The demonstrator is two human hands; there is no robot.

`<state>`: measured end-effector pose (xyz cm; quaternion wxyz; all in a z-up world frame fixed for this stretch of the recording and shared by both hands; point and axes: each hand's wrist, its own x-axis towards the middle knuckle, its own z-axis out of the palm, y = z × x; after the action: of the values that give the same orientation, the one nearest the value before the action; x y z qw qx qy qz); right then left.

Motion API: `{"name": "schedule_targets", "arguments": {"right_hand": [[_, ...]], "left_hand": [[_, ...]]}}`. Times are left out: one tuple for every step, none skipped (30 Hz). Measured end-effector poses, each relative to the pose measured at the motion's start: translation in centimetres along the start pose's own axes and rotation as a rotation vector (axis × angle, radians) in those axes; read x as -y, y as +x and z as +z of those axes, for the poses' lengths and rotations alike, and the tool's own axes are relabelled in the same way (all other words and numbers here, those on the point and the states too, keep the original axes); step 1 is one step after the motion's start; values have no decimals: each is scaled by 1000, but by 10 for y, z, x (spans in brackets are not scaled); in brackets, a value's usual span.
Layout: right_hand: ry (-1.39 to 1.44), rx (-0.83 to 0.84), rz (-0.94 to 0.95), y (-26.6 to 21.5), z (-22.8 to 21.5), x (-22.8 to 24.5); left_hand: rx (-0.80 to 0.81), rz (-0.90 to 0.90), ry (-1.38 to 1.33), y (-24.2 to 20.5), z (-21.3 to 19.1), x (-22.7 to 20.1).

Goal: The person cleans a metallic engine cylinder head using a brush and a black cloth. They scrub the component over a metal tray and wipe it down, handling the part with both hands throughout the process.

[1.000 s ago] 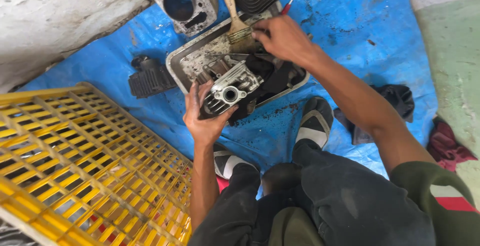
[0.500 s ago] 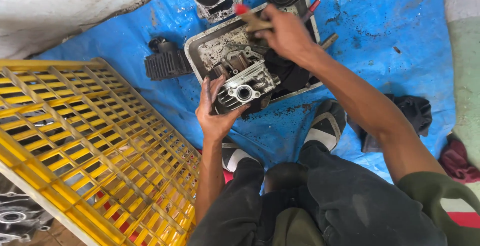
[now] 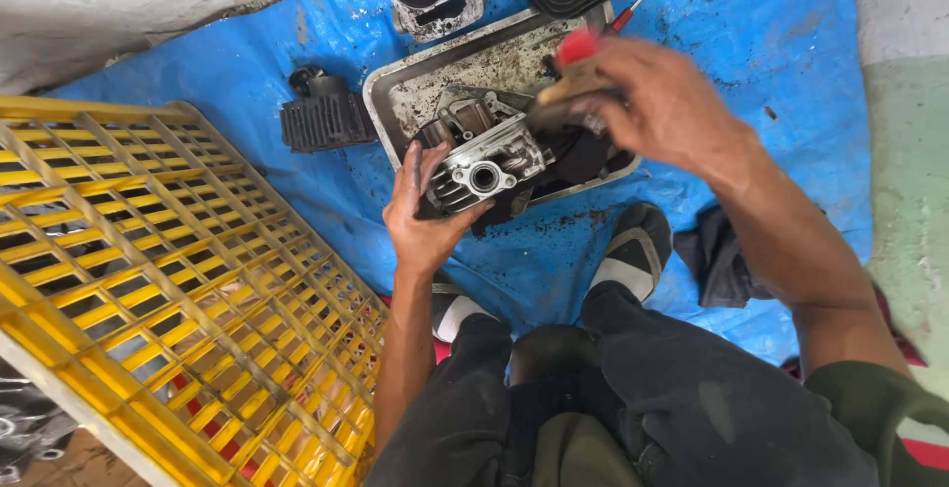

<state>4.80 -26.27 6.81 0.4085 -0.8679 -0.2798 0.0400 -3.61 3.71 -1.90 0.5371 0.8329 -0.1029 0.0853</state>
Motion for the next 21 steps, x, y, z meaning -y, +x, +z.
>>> {"name": "schedule_targets", "arguments": {"right_hand": [[-6, 7, -2, -3, 0, -4], [44, -34, 70, -8, 3, -8], [95, -75, 141, -14, 5, -12], [96, -81, 151, -17, 13, -13], [218, -88, 143, -20, 21, -13], [343, -97, 126, -19, 30, -12], [347, -107, 128, -20, 31, -20], [305, -108, 130, -21, 31, -28], [262, -109, 132, -21, 32, -36], [265, -107, 132, -23, 35, -40], [311, -163, 189, -26, 37, -45], [356, -229, 250, -30, 39, -50], [359, -238, 253, -30, 45, -47], [462, -243, 251, -29, 51, -44], [564, -248, 247, -28, 56, -42], [570, -256, 248, -26, 54, -41], [505, -259, 260, -23, 52, -39], [436, -253, 269, -20, 48, -38], [437, -253, 265, -19, 46, -39], [469, -321, 251, -19, 46, -40], [501, -388, 237, -19, 46, -42]], "left_hand": [[-7, -2, -6, -2, 3, 1], [-11, -7, -45, -2, 2, 3], [-15, -13, -84, -3, 3, 4], [-3, -13, -86, -4, 3, 5], [-10, -25, -81, -6, 4, 5], [-19, -33, -70, -7, 1, 6], [-10, -28, -66, -6, 1, 4], [-16, -10, -27, -7, 1, 3], [-22, 9, 12, -7, 2, 2], [-22, 7, 15, -7, 1, 1], [-26, -21, -11, -6, 2, 0], [-22, -43, -39, -4, 2, -1], [-13, -40, -36, -4, 2, 3], [-24, -75, -186, -3, 3, 7], [-34, -110, -335, -2, 4, 11], [-26, -108, -330, -1, 1, 15], [-31, -147, -410, 1, -2, 19], [-46, -185, -493, 2, -4, 23], [-48, -182, -491, 2, -6, 29], [-43, -173, -524, 3, -10, 36], [-39, -164, -557, 5, -14, 43]]}}
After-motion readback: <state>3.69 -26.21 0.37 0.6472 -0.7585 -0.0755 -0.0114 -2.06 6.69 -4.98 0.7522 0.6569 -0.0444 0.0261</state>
